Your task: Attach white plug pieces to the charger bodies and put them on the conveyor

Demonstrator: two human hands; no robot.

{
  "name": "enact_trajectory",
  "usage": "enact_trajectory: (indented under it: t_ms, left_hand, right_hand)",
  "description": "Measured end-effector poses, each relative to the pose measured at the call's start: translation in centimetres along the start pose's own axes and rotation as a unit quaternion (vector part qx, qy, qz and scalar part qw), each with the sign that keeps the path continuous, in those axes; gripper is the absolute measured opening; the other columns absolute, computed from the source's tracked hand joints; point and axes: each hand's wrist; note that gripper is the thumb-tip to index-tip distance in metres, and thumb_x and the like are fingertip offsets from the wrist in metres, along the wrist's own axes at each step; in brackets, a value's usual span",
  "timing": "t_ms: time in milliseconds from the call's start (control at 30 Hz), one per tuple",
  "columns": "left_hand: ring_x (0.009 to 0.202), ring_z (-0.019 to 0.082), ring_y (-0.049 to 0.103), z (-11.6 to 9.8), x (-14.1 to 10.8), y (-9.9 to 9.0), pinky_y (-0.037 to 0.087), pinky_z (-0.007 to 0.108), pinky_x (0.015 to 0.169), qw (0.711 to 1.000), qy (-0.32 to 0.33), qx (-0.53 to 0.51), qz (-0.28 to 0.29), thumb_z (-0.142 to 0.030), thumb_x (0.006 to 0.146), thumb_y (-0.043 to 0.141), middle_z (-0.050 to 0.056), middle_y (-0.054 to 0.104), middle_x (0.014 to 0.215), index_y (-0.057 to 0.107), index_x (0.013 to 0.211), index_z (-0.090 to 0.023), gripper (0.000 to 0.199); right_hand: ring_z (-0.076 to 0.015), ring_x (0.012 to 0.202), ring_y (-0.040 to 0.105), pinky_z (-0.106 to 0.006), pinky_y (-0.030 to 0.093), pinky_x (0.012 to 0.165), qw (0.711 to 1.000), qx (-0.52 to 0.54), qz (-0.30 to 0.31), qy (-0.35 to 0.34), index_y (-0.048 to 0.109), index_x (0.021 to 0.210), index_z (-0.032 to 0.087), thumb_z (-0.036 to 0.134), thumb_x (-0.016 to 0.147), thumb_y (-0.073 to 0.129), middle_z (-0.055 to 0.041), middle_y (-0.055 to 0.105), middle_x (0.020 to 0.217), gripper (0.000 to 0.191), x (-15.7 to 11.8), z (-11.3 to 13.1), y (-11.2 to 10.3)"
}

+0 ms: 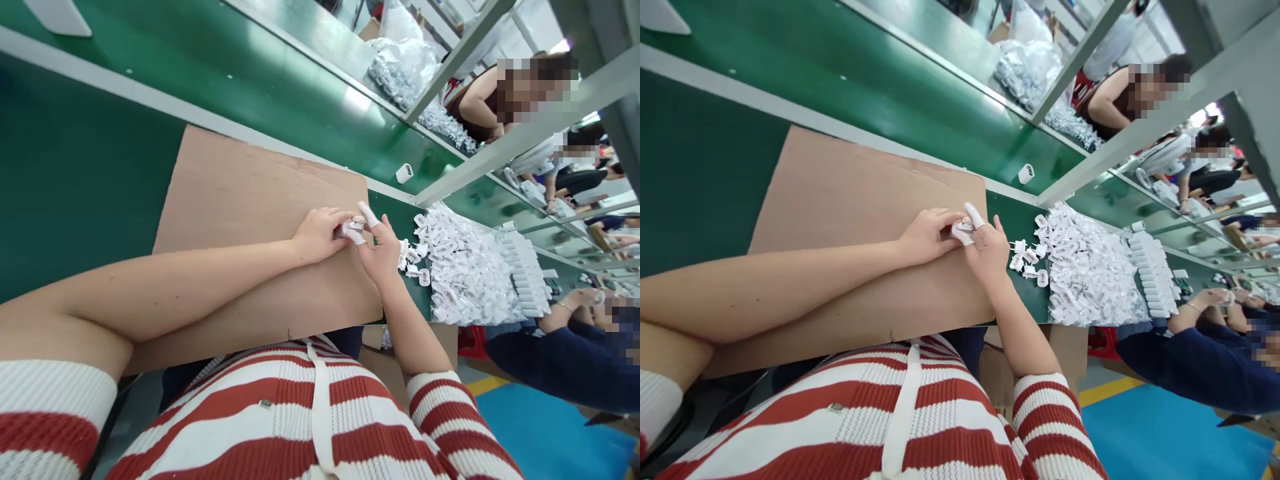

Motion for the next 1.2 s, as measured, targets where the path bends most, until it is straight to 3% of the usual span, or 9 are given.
enact_trajectory:
  t_ms: [133,267,400,533,733,833,900,1033,1200]
  left_hand:
    - [0.092,0.026,0.065,0.1,0.5,-0.7,0.051,0.037,0.085,0.999,-0.037,-0.001,0.006,-0.041,0.089,0.068,0.006,0.070,0.095,0.079,0.114,-0.023,0.033]
    - [0.097,0.025,0.065,2.2,3.8,-3.0,0.053,0.036,0.092,0.992,-0.126,-0.014,-0.027,-0.043,0.083,0.076,0.004,0.072,0.108,0.077,0.110,-0.023,0.034]
    - [0.101,0.028,0.063,5.8,8.4,-7.2,0.050,0.042,0.096,0.976,-0.201,0.033,-0.081,-0.039,0.085,0.072,0.007,0.072,0.115,0.071,0.117,-0.019,0.038]
    - [0.113,0.035,0.060,10.2,11.2,-11.3,0.043,0.050,0.102,0.939,-0.277,0.142,-0.144,-0.043,0.084,0.066,0.009,0.071,0.119,0.070,0.112,-0.023,0.035]
    - [0.134,0.046,0.044,13.4,11.4,-13.6,0.027,0.058,0.103,0.895,-0.351,0.196,-0.192,-0.064,0.074,0.071,0.015,0.065,0.123,0.063,0.116,-0.019,0.062]
    - [0.152,0.044,0.012,11.9,11.6,-11.8,0.013,0.060,0.108,0.882,-0.285,0.215,-0.307,-0.079,0.084,0.056,0.015,0.050,0.146,0.050,0.138,-0.014,0.084]
    - [0.151,0.038,0.013,10.2,12.8,-9.4,0.012,0.058,0.112,0.900,-0.195,0.212,-0.329,-0.078,0.090,0.050,0.015,0.040,0.156,0.041,0.148,-0.011,0.090]
    - [0.144,0.036,0.034,7.1,17.5,-2.7,0.026,0.050,0.117,0.963,-0.139,0.176,-0.152,-0.056,0.088,0.068,0.017,0.042,0.158,0.044,0.151,-0.012,0.080]
    - [0.144,0.045,0.040,5.0,23.0,3.9,0.035,0.049,0.115,0.964,-0.213,0.141,-0.075,-0.054,0.075,0.086,0.026,0.049,0.155,0.044,0.152,-0.010,0.098]
  right_hand:
    - [-0.0275,0.128,0.064,-0.047,0.049,0.114,0.994,-0.058,0.046,0.076,0.056,0.152,0.024,0.023,0.099,0.053,-0.0116,0.067,0.144,0.053,-0.9,-2.6,-3.6]
    - [-0.0317,0.110,0.069,-0.051,0.050,0.105,0.952,-0.194,0.166,0.169,0.079,0.120,0.022,0.006,0.083,0.063,-0.0127,0.075,0.115,0.044,-1.6,-6.5,-6.0]
    - [-0.0254,0.096,0.071,-0.043,0.055,0.094,0.954,-0.183,0.143,0.190,0.082,0.107,0.022,0.007,0.074,0.071,-0.0098,0.069,0.109,0.038,-0.2,-8.3,-5.6]
    - [-0.0196,0.088,0.070,-0.039,0.058,0.089,0.973,0.026,0.039,0.227,0.080,0.109,0.022,0.030,0.076,0.077,-0.0062,0.066,0.111,0.034,2.5,-7.6,-4.2]
    - [-0.0165,0.076,0.075,-0.027,0.059,0.065,0.868,0.350,-0.004,0.351,0.067,0.097,0.021,0.051,0.074,0.082,-0.0011,0.071,0.097,0.042,3.7,-6.0,-1.5]
    - [-0.0160,0.068,0.077,-0.021,0.054,0.051,0.832,0.401,0.000,0.383,0.065,0.095,0.021,0.052,0.075,0.083,-0.0009,0.072,0.091,0.041,3.5,-5.6,-1.2]
    - [-0.0143,0.061,0.075,-0.018,0.049,0.044,0.814,0.432,0.005,0.389,0.067,0.096,0.020,0.051,0.077,0.082,-0.0017,0.074,0.089,0.039,3.4,-5.5,-1.4]
    - [-0.0138,0.060,0.076,-0.018,0.050,0.044,0.777,0.492,0.017,0.391,0.070,0.098,0.020,0.049,0.081,0.080,-0.0032,0.079,0.092,0.035,3.3,-5.3,-1.3]
    - [-0.0182,0.076,0.082,-0.024,0.064,0.064,0.756,0.530,0.010,0.384,0.068,0.105,0.021,0.042,0.079,0.083,-0.0020,0.080,0.094,0.036,3.2,-5.1,-0.5]
Point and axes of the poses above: each hand's wrist, its own x-axis towards the middle knuckle, its own y-axis out of the palm, z = x × y
